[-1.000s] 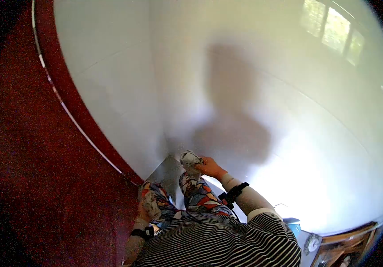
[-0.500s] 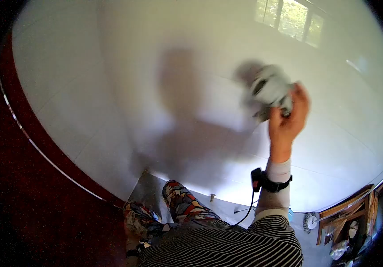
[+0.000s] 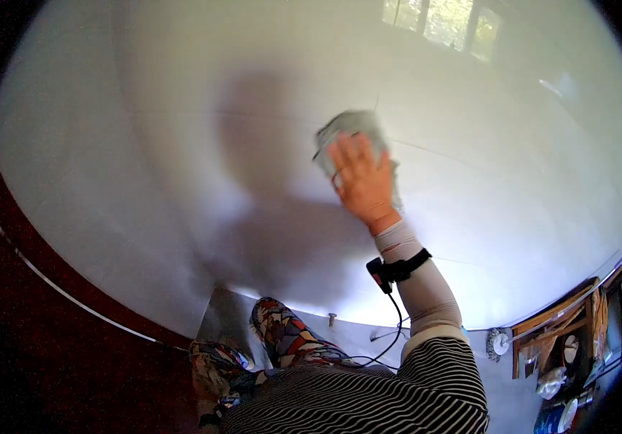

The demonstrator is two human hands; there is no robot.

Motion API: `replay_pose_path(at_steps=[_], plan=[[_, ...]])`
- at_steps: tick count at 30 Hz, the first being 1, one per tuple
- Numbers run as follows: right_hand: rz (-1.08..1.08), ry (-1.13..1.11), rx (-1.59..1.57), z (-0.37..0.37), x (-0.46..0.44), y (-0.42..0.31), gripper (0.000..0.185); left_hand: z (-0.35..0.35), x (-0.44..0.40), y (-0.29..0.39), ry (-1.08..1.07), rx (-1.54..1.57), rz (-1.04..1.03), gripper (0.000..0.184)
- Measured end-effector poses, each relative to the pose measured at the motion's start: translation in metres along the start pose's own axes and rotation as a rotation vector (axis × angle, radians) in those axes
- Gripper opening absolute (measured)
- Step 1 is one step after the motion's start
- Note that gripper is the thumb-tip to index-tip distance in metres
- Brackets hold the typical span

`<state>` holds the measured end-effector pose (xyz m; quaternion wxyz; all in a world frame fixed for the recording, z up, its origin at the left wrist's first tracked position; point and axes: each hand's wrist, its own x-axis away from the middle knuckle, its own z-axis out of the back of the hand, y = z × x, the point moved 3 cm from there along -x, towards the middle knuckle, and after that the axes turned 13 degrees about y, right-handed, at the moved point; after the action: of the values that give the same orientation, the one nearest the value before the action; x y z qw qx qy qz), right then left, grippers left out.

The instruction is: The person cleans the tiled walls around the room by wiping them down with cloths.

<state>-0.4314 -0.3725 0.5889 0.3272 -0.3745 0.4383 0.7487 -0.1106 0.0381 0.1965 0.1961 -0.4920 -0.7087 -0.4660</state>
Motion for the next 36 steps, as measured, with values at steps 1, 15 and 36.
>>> replay_pose_path(at_steps=[1,15,36], plan=[[0.066,-0.021,-0.063,-0.004,0.011,-0.013,0.066,0.001,0.001,0.001,0.002,-0.002,-0.002,0.05],[-0.155,0.338,0.159,0.066,-0.057,0.109,0.063,0.0,0.005,-0.007,0.008,0.001,0.015,0.051],[0.454,-0.01,-0.257,0.006,0.0,0.016,0.047,0.003,-0.024,0.006,-0.071,0.069,-0.062,0.053]])
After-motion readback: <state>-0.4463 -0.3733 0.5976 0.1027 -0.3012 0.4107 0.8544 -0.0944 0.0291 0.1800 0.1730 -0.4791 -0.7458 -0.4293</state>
